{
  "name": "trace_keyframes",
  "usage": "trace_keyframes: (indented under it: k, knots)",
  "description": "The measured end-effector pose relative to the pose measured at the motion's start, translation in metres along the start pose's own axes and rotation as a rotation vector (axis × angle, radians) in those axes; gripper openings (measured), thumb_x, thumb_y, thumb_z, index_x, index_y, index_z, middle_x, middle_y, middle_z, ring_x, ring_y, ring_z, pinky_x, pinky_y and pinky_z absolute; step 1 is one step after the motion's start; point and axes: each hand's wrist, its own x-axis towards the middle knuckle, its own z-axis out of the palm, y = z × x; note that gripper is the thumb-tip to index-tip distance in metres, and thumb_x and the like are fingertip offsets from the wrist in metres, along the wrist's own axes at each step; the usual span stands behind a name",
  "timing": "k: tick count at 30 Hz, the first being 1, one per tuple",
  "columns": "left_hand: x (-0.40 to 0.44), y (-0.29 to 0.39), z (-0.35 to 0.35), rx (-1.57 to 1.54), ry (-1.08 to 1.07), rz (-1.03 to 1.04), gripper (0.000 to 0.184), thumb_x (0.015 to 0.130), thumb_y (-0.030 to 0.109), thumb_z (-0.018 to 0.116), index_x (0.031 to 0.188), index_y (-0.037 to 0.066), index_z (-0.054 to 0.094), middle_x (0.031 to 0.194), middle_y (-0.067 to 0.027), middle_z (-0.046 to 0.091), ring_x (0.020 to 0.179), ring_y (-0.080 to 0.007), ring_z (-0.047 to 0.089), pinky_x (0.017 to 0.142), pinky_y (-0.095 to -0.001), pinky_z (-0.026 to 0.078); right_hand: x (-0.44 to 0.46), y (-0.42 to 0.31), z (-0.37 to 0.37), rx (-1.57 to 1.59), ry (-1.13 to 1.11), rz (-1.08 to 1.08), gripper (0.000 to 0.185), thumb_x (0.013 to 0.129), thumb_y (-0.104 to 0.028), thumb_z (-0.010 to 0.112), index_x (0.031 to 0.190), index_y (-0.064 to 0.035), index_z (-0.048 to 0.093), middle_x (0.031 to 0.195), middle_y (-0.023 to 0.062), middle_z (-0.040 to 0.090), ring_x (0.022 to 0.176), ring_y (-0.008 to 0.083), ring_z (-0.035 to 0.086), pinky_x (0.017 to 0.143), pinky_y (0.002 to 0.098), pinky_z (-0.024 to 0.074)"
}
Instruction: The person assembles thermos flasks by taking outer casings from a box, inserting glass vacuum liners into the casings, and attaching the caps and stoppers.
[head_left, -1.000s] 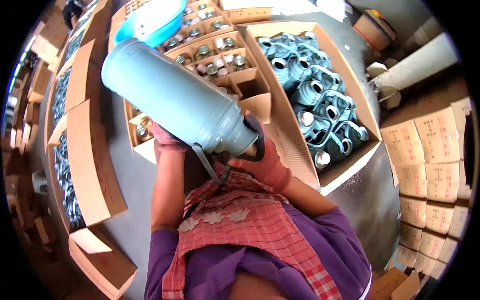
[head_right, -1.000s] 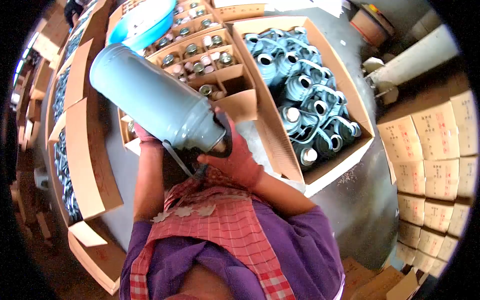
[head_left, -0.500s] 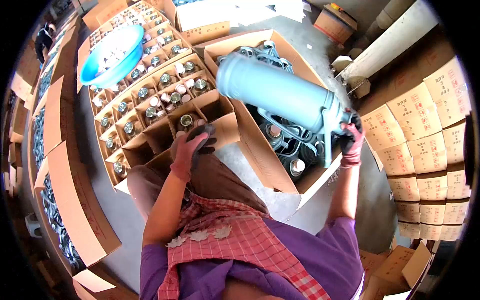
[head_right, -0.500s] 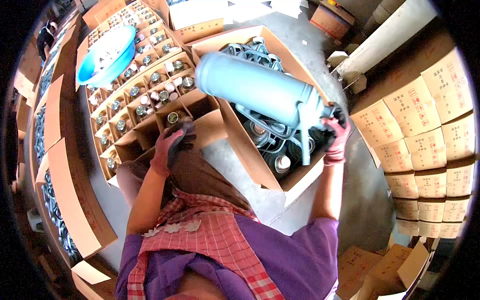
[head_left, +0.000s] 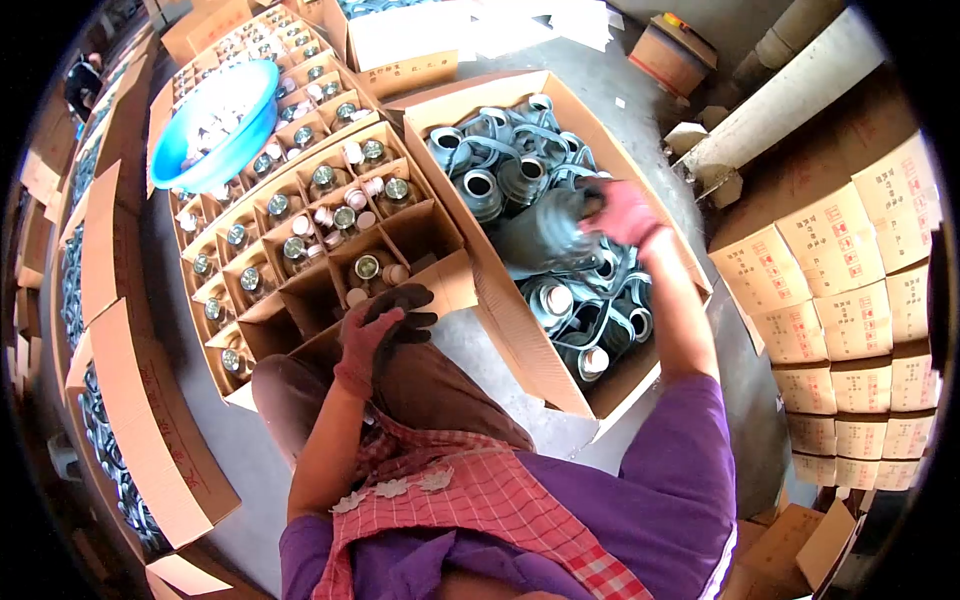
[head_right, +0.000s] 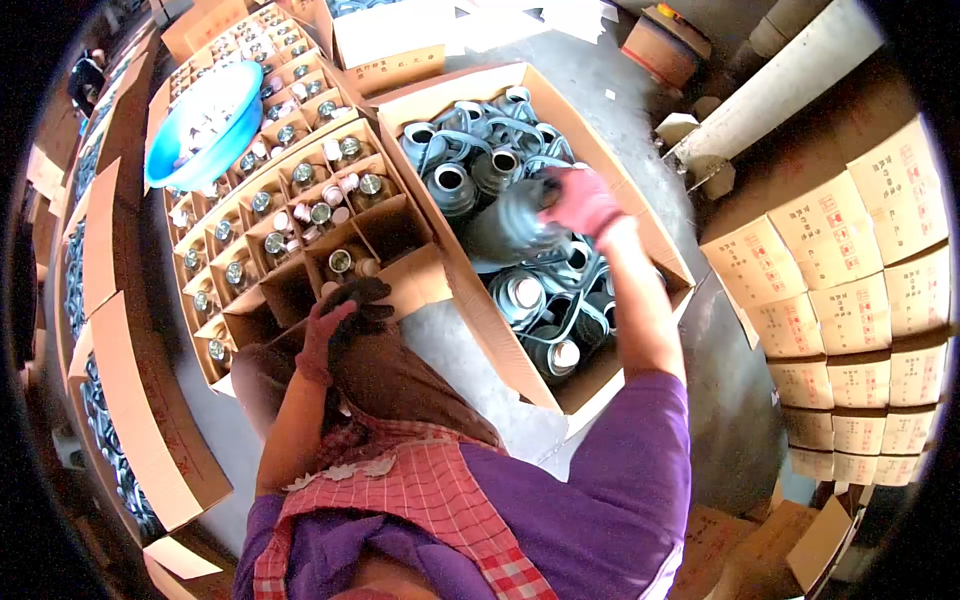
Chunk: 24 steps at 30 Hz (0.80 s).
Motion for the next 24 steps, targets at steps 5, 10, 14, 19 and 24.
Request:
trace_keyframes:
  k: [5, 10, 14, 19, 24]
  knots:
    - [0.004, -0.008, -0.018, 0.138, 0.057, -0.015, 0.059, 0.078, 0.037, 0.058, 0.122, -0.001, 0.049, 0.115, -0.0136, 0.059, 0.103, -0.026, 0.056, 0.092, -0.036, 0.043, 0.062, -0.014, 0.148, -0.174, -0.219, -0.119, 0.057, 0.065, -0.036, 0.071, 0.116, -0.0149, 0.061, 0.102, 0.0185, 0.067, 0.099, 0.0344, 0.063, 0.088, 0.0431, 0.0509]
    - [-0.002, -0.008, -0.027, -0.05, 0.097, -0.027, 0.041, 0.084, 0.014, 0.061, 0.121, -0.003, 0.057, 0.112, -0.012, 0.063, 0.098, -0.022, 0.062, 0.087, -0.0316, 0.051, 0.107, -0.046, 0.113, -0.057, -0.013, 0.113, 0.058, 0.073, -0.038, 0.073, 0.125, -0.0158, 0.057, 0.111, 0.018, 0.064, 0.104, 0.034, 0.061, 0.089, 0.0416, 0.0494]
    - [0.011, 0.007, -0.028, -0.243, -0.02, -0.211, 0.044, 0.085, 0.012, 0.059, 0.126, -0.004, 0.053, 0.119, -0.013, 0.06, 0.103, -0.0248, 0.062, 0.089, -0.0339, 0.051, 0.171, -0.023, 0.134, -0.19, 0.274, 0.192, 0.081, 0.071, -0.041, 0.075, 0.139, -0.0135, 0.04, 0.139, 0.019, 0.045, 0.127, 0.0344, 0.044, 0.102, 0.0417, 0.041]
    - [0.002, -0.003, -0.039, -0.053, 0.043, -0.109, 0.044, 0.086, 0.011, 0.055, 0.126, -0.007, 0.051, 0.122, -0.0159, 0.058, 0.106, -0.0278, 0.061, 0.089, -0.0365, 0.051, 0.173, -0.03, 0.144, -0.102, 0.094, 0.351, 0.062, 0.075, -0.051, 0.069, 0.121, -0.0117, 0.06, 0.111, 0.0154, 0.066, 0.102, 0.033, 0.062, 0.087, 0.042, 0.0486]
    - [0.008, 0.001, -0.039, -0.367, -0.104, -0.147, 0.043, 0.084, 0.009, 0.056, 0.125, -0.006, 0.052, 0.118, -0.0178, 0.06, 0.104, -0.0298, 0.062, 0.09, -0.038, 0.051, 0.121, -0.072, 0.076, -0.143, 0.193, 0.134, 0.051, 0.079, -0.056, 0.062, 0.107, -0.0137, 0.066, 0.093, 0.0126, 0.069, 0.087, 0.0319, 0.066, 0.076, 0.0426, 0.0508]
